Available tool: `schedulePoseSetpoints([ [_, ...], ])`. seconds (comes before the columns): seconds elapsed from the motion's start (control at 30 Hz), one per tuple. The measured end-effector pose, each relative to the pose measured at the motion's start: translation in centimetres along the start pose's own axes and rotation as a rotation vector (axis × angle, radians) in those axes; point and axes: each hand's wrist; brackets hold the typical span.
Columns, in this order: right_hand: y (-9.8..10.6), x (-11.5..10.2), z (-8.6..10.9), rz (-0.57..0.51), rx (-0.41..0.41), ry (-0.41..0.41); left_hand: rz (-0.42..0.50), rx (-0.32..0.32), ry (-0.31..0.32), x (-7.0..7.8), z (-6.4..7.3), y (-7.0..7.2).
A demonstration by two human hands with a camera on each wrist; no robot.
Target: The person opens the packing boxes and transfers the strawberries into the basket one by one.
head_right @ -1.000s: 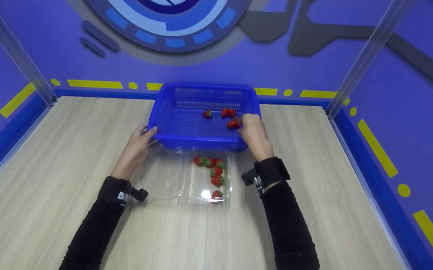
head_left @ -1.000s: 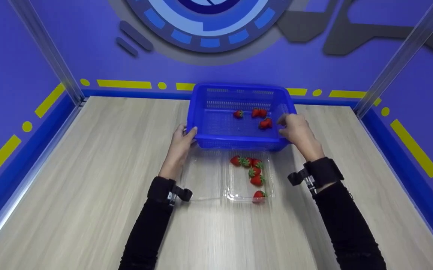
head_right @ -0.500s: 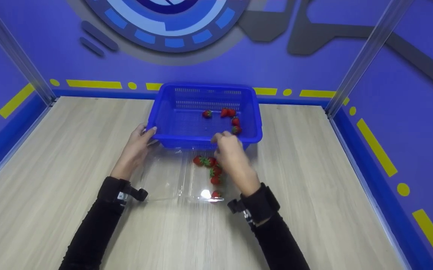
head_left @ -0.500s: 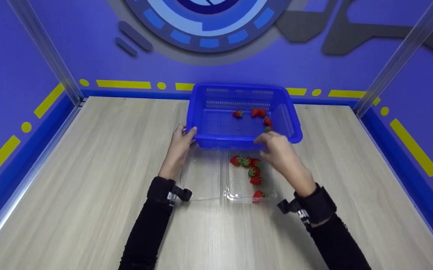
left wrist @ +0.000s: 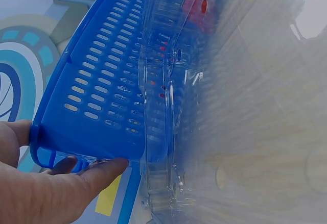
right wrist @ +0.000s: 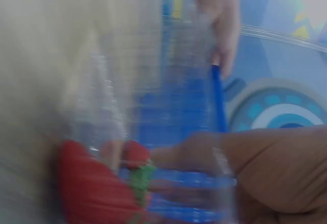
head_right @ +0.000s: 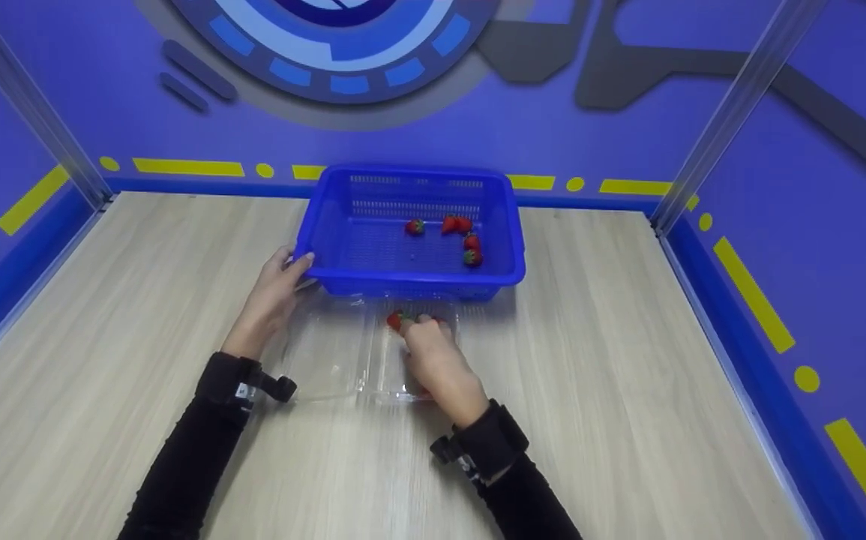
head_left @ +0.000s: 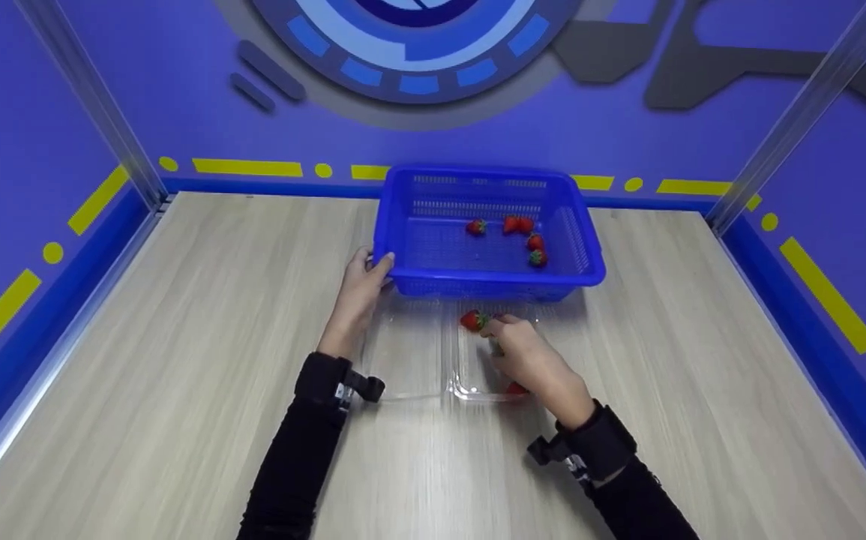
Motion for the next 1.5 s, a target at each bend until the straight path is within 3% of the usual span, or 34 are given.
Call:
schedulePoseSetpoints([
  [0.23,-0.9,0.2,-0.4,0.002,0.023,0.126,-0.021,0.004,0.003,0.2,-0.2,-0.1],
  [0.6,-1.2,0.5,-0.7,-0.007,-0.02,0.011,-0.011,-0.001,-0.002,0.1,0.0,0.1],
  [0.77,-1.2,0.6,-0.5,0.034,-0.038,0.023,-0.01,-0.016,-0.019,0.0,0.2,0.2],
  [0.97,-1.4,0.6,-0.4,0.032,-0.006,0.061,-0.002,-0.011,-0.004,0.0,0.1,0.2],
  [1.23,-1.6,0.6,-0.5,-0.012,0.002,0.023,-0.023,-0.002,0.01,0.0,0.0,0.1],
  [1.5,-1.8,0.7,-0.5,0.006,0.017,0.046,-0.031,-0.002,0.006,-0.1,0.0,0.2],
])
Point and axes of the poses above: each hand's wrist, its own z-axis away from the middle knuckle, its own y-axis out of the back of the hand, x = y × z, and after that the axes turned 14 degrees about -y, right-handed
